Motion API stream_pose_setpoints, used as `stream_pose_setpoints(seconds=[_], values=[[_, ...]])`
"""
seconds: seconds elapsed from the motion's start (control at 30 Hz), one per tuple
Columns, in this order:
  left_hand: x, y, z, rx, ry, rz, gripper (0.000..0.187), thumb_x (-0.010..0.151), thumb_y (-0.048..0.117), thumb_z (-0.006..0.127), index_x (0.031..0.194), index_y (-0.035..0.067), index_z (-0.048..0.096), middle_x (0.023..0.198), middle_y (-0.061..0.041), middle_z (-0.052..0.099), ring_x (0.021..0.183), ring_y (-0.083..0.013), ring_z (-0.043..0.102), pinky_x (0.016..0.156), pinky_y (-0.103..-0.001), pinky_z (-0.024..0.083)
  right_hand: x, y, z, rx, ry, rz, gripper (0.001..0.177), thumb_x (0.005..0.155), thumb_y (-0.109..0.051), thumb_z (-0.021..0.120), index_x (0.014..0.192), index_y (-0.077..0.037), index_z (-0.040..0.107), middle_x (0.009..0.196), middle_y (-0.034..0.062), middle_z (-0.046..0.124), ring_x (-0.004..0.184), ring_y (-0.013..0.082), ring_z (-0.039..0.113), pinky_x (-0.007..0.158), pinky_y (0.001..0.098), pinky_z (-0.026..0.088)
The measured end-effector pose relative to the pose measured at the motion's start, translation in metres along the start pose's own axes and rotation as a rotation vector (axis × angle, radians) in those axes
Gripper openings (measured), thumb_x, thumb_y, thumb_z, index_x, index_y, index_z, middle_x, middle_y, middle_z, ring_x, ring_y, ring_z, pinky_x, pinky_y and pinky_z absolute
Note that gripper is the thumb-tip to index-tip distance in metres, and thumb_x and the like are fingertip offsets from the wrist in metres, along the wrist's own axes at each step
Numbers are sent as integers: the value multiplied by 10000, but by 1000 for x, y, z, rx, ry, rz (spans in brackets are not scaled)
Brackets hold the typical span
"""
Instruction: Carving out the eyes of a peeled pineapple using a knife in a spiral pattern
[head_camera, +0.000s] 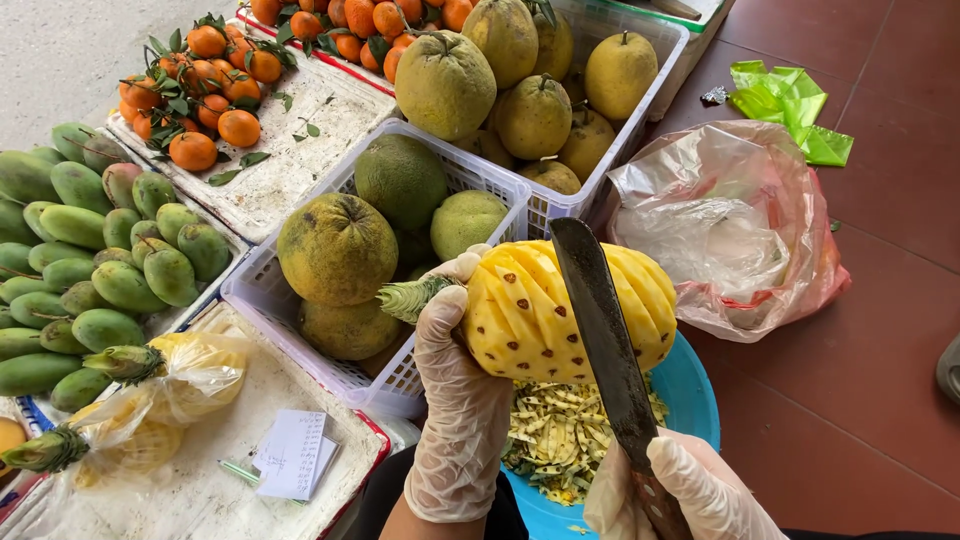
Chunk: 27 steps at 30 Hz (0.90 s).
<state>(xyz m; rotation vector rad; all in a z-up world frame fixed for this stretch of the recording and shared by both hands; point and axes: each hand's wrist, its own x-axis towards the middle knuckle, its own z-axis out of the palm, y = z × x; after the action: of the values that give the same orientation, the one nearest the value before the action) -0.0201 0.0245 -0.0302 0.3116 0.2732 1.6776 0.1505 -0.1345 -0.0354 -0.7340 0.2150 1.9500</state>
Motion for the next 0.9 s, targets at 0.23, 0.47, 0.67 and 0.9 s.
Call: stream_pose_setpoints(seconds=[0.23, 0.47, 0.67, 0.9], values=[[-5, 2, 5, 79, 16, 17, 350, 793, 189, 724, 1076, -14, 691, 1183, -219, 658, 1136, -360, 629, 1073, -527, 477, 2, 0, 13, -78, 97, -80, 424, 875, -326, 720, 1104, 10, 600, 1000, 203, 639, 986, 236, 650, 889, 245, 509], [-6, 4, 10, 103, -76, 17, 343, 796, 188, 775, 1074, 9, 684, 1180, -191, 666, 1169, -352, 625, 1119, -519, 441, 11, -2, 27, -290, 160, -156, 579, 833, -419, 736, 972, 133, 630, 838, 304, 695, 784, 338, 694, 791, 382, 566], [-2, 4, 9, 173, -71, 80, 369, 754, 188, 789, 1055, -9, 702, 1180, -244, 672, 1141, -355, 645, 1074, -518, 483, 7, -9, 52, -527, 145, -107, 668, 861, -545, 658, 899, 120, 710, 709, 276, 713, 588, 301, 663, 538, 330, 496], [-10, 0, 15, 237, -139, 82, 363, 793, 217, 801, 1062, 6, 679, 1190, -220, 638, 1178, -358, 638, 1104, -518, 460, -4, -8, 36, -522, -53, -293, 628, 879, -564, 628, 861, 64, 654, 684, 237, 688, 558, 252, 557, 565, 326, 423]])
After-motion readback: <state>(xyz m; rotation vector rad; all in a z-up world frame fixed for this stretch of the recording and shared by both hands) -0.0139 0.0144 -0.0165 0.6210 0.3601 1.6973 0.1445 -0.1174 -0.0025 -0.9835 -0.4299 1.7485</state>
